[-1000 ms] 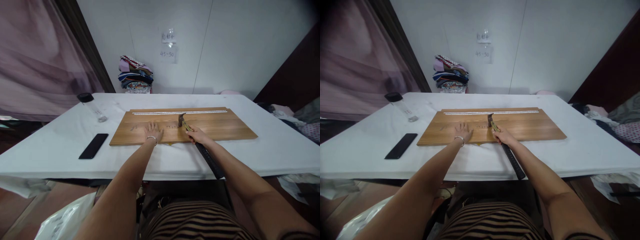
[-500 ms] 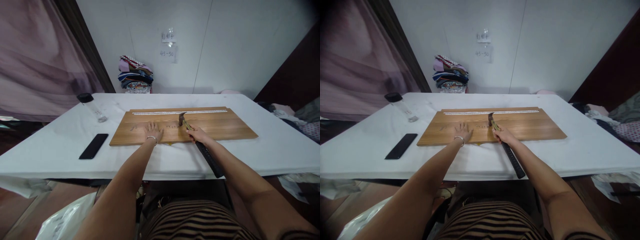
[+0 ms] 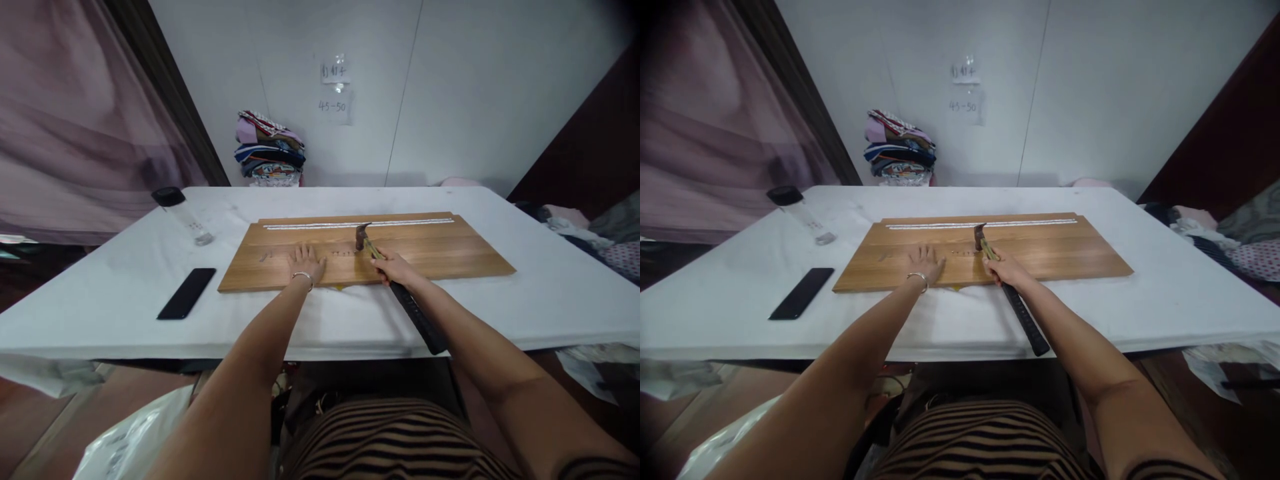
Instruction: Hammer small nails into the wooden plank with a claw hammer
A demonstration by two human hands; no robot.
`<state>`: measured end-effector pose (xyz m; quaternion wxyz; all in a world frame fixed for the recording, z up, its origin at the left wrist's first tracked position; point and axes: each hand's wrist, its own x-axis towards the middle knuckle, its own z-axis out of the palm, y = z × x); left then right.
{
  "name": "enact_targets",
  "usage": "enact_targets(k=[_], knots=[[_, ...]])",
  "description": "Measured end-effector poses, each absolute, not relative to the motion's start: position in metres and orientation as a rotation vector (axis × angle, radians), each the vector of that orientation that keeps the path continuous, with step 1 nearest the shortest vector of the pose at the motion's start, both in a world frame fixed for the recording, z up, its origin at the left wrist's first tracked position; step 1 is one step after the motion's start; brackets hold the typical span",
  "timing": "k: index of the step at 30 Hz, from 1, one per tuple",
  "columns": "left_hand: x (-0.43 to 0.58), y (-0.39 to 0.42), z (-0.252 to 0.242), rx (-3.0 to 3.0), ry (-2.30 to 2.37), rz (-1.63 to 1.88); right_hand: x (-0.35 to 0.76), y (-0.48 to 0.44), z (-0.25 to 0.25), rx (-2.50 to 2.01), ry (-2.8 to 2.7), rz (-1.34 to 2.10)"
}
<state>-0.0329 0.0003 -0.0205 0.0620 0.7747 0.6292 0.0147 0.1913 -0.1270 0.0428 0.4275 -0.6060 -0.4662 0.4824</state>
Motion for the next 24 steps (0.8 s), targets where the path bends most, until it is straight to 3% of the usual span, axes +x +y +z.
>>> enact_targets(k=[24], knots=[[-0.0330, -0.0016, -0.0156, 2.340, 1.895, 0.028, 0.1886, -0.1297, 0.0456, -1.541, -1.135, 1.193]])
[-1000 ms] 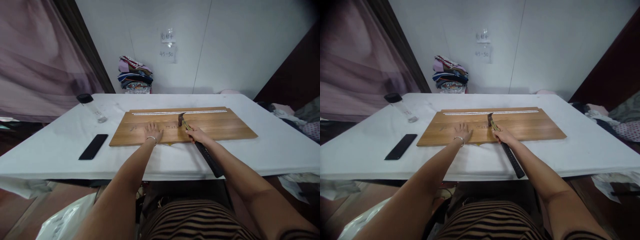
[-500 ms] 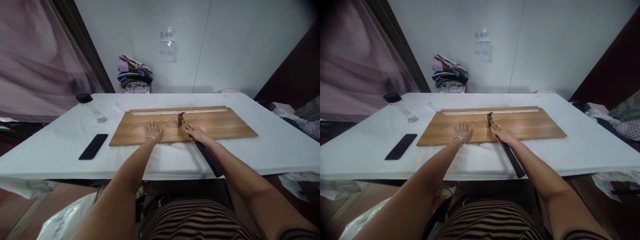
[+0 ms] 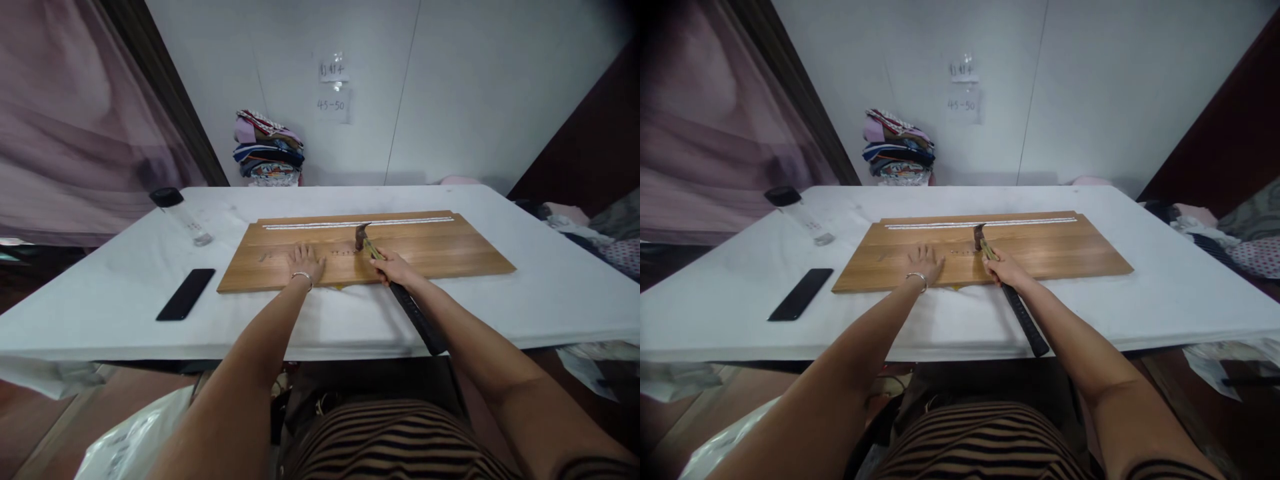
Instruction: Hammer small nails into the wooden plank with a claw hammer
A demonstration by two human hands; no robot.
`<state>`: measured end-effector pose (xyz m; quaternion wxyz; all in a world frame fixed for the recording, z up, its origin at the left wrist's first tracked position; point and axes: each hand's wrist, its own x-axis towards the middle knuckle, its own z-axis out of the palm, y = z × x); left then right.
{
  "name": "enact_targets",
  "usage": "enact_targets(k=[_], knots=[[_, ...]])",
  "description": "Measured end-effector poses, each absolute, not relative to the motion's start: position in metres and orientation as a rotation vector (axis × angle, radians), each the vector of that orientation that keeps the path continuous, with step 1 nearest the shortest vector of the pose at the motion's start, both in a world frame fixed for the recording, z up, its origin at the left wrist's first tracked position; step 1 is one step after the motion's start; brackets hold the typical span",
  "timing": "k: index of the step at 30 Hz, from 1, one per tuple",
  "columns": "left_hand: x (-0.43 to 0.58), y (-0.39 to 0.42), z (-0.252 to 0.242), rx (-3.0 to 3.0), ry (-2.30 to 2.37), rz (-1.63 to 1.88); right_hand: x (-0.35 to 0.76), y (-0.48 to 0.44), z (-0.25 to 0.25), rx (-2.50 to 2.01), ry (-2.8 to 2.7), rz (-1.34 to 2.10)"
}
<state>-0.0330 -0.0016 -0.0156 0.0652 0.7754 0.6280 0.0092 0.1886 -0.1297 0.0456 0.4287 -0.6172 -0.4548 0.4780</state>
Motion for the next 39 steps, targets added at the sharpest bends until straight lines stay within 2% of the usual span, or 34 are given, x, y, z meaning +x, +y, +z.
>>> enact_targets(k=[39], knots=[[-0.0344, 0.0033, -0.0217, 2.330, 1.910, 0.034, 0.1877, -0.1340, 0.0480, -1.521, -1.133, 1.224]])
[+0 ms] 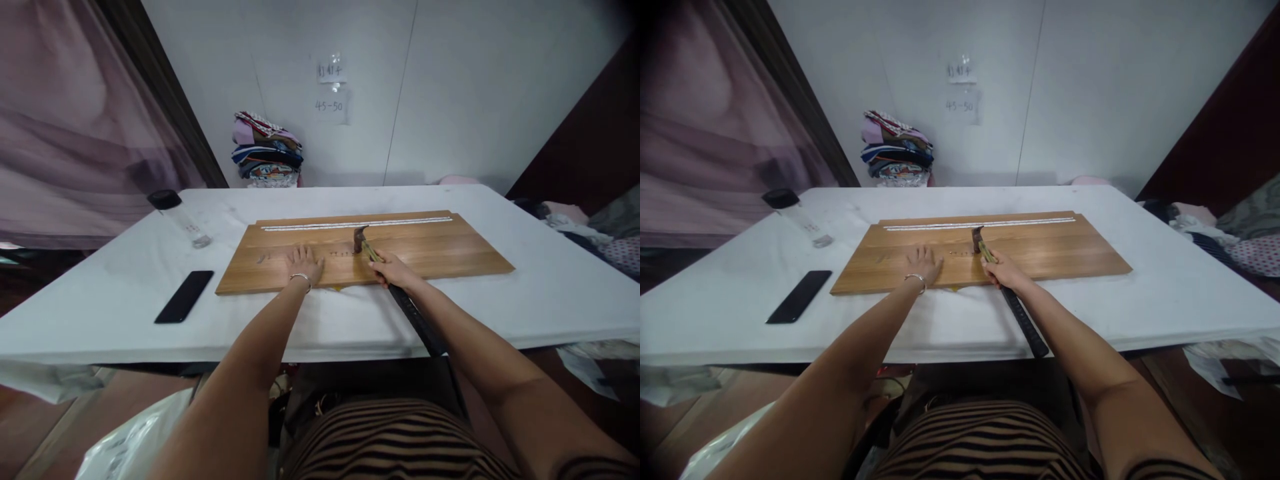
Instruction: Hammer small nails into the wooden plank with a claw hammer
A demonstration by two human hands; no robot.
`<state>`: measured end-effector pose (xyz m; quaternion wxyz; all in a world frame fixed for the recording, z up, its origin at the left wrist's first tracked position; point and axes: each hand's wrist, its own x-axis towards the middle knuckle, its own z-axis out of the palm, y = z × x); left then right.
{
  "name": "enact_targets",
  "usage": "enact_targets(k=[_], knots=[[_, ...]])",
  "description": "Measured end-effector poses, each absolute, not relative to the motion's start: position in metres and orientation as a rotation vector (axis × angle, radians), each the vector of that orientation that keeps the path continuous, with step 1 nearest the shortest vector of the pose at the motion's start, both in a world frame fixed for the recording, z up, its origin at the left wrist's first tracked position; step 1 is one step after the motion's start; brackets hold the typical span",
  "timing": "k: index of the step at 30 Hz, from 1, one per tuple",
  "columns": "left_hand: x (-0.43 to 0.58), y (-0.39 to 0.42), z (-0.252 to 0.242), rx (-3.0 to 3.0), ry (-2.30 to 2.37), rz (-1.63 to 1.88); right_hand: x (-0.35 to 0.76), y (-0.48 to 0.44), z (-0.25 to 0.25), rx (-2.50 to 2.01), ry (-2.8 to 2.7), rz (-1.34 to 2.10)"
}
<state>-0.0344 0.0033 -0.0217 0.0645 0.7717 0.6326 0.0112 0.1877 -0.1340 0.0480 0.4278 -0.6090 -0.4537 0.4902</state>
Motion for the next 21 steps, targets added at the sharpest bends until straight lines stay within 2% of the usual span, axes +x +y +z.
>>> enact_targets(k=[21], knots=[[-0.0350, 0.0042, -0.0238, 2.338, 1.902, 0.051, 0.1870, -0.1327, 0.0470, -1.521, -1.131, 1.214]])
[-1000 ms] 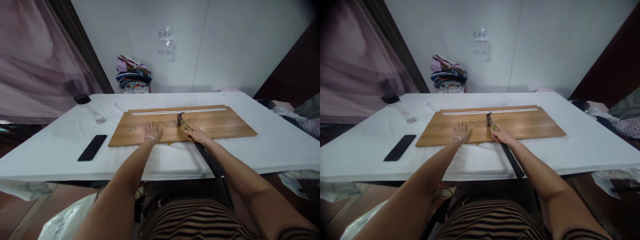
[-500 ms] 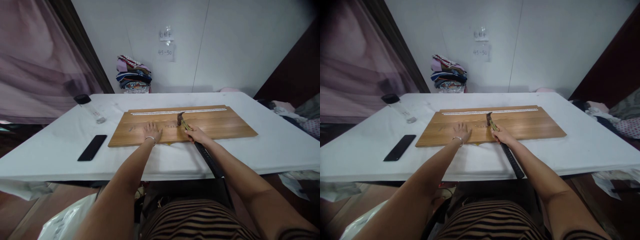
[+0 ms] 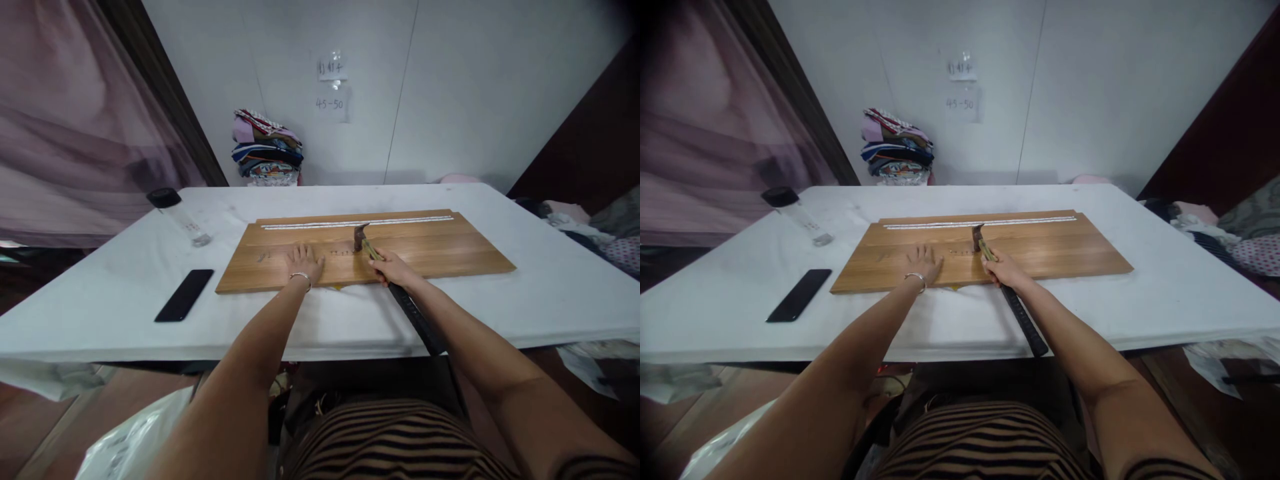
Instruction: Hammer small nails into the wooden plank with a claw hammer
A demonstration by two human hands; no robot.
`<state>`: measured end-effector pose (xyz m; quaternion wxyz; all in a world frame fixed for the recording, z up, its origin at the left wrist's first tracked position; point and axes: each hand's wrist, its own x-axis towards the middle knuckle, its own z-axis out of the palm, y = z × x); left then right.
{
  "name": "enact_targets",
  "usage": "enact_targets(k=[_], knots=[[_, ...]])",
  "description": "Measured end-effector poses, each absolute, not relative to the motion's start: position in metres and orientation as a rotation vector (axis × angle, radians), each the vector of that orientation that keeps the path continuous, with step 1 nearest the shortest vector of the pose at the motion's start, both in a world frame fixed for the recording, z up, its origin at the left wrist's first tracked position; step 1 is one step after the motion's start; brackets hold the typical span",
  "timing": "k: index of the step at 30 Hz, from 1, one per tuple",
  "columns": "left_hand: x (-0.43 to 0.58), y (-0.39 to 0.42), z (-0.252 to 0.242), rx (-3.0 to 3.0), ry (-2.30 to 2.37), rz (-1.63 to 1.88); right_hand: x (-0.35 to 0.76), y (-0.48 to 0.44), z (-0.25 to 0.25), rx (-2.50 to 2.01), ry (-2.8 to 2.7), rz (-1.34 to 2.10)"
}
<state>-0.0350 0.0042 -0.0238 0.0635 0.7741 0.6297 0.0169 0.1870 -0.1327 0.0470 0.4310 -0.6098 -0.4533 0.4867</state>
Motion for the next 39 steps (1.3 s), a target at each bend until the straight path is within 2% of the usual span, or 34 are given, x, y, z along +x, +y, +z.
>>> enact_targets(k=[39], knots=[[-0.0343, 0.0034, -0.0237, 2.315, 1.875, 0.086, 0.1868, -0.1319, 0.0463, -1.541, -1.125, 1.202]])
